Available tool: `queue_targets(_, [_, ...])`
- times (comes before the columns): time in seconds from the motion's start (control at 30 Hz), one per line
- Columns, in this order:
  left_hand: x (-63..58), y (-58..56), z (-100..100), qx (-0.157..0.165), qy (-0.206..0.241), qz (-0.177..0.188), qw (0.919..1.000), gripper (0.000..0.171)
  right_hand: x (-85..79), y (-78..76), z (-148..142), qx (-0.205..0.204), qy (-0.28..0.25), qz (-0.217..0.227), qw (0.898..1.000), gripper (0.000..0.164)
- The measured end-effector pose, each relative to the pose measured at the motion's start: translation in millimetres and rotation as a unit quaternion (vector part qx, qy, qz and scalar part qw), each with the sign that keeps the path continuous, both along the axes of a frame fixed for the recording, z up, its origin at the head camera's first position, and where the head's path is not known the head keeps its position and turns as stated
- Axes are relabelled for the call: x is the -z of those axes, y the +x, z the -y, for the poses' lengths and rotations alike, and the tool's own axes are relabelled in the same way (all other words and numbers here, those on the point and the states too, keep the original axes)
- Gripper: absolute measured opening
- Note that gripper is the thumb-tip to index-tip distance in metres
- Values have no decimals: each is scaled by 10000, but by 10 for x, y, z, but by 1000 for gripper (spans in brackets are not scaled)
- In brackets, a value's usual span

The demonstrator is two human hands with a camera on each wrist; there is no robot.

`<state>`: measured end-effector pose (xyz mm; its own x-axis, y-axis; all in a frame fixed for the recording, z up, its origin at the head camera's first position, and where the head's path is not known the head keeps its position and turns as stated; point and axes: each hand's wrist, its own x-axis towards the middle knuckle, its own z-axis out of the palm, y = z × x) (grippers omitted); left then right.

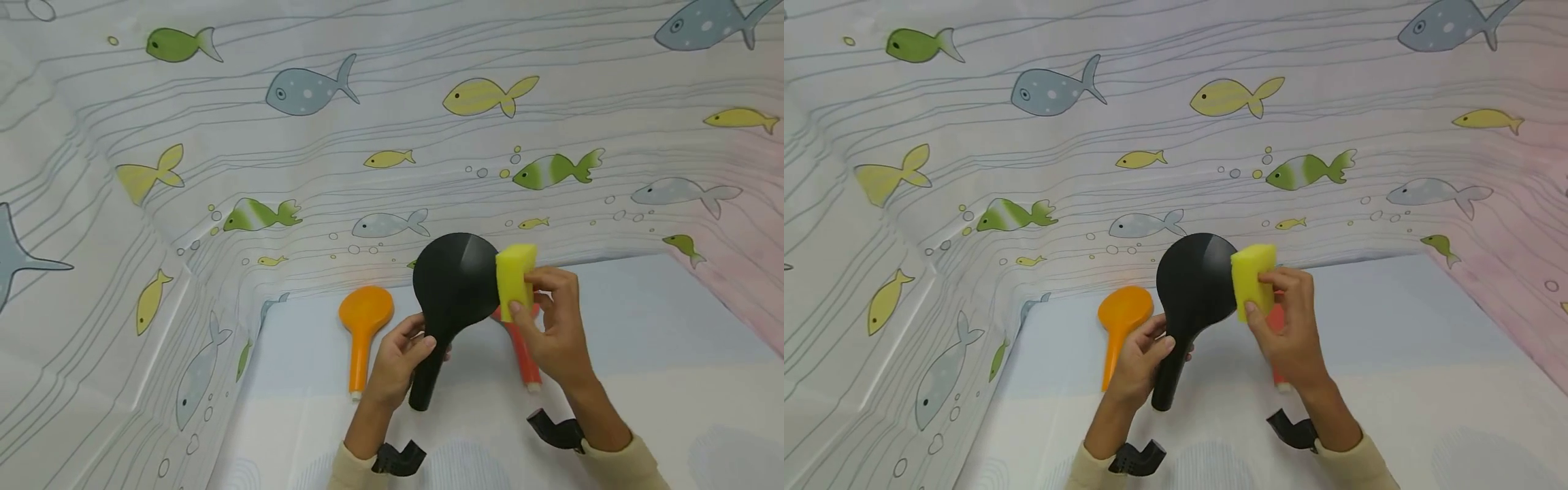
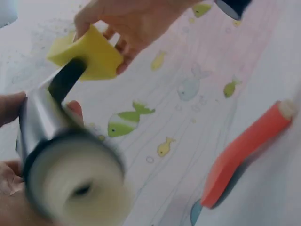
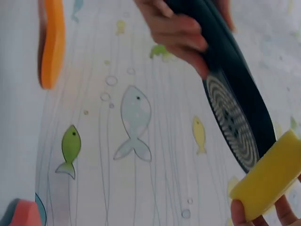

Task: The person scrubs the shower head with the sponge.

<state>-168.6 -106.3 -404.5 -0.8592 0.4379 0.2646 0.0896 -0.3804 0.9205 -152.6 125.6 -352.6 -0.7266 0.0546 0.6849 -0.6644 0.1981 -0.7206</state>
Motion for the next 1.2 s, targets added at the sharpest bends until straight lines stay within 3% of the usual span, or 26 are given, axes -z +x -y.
queue_targets(0.13, [-13,6,-4,242,685,470,9962,36,160,-27,185,539,778,-718,9929,39])
queue_targets(0.27, [-36,17,2,278,1011,630,9925,35,281,-24,328,674,1536,-1347,9766,33])
queue_targets(0.4, [-51,18,28,141,1075,673,9918,33,304,27,392,310,2229,-1637,9605,30])
queue_targets(0.57, [-46,8,53,28,1031,822,9913,37,278,42,363,-262,2698,-1818,9452,25])
queue_targets(0.73, [-20,-12,22,230,921,913,9913,40,248,-25,273,333,2860,-2082,9347,25])
queue_targets(0.83, [-5,-14,-20,397,853,846,9920,42,230,-75,182,878,2671,-2045,9376,26])
queue_targets(0.93, [15,-6,-58,519,665,688,9941,46,207,-119,70,1192,2147,-1759,9533,26])
queue_targets(1.07, [33,2,-91,571,298,470,9968,49,173,-145,-80,1294,1401,-996,9766,31])
queue_targets(1.2, [41,3,-116,630,258,407,9968,49,158,-139,-122,1284,1104,-636,9835,42])
